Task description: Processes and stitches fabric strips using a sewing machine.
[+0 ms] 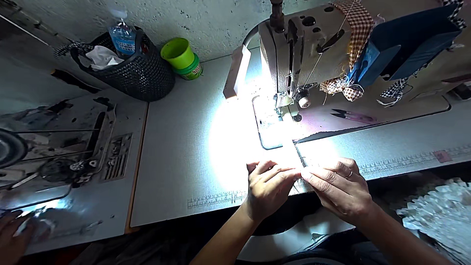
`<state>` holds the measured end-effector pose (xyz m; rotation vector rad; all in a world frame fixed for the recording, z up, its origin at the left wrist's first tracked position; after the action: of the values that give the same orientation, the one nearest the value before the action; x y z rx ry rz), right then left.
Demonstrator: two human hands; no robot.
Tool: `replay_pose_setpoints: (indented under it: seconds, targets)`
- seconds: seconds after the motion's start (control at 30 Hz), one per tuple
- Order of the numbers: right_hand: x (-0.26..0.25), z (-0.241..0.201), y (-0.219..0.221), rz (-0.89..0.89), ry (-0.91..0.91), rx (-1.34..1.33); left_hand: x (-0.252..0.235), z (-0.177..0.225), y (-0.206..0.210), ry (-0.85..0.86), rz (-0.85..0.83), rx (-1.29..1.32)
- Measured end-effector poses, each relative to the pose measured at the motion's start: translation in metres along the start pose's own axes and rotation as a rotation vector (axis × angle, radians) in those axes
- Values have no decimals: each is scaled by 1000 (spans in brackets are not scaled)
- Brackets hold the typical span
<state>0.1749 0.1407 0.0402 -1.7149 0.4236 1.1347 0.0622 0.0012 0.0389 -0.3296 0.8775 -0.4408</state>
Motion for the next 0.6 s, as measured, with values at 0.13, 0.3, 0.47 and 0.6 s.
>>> replay_pose_setpoints:
  seconds: [0.13,0.3,0.47,0.6]
  targets:
    - [19,-1,5,-81,54,-54,10,-5,7,-24,-199,20]
    - [33,-7,22,-234,163,-41,19,-10,15,-46,-399,-106]
    - [35,-11,29,-316,161,-16,5,-16,13,-143,-507,-66]
    - [38,-15,30,-303,179,-8,-19,-37,19,-168,-457,-348]
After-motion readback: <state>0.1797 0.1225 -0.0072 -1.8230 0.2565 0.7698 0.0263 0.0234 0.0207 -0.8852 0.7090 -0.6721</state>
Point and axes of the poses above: each hand's wrist, its own x-axis away from the middle knuckle, its own y-axis out of the palm, z = x × y, the point moved 5 cm from there along -x, towards the middle knuckle, and after that the axes turned 13 degrees about -y, right-handed, at the moved point
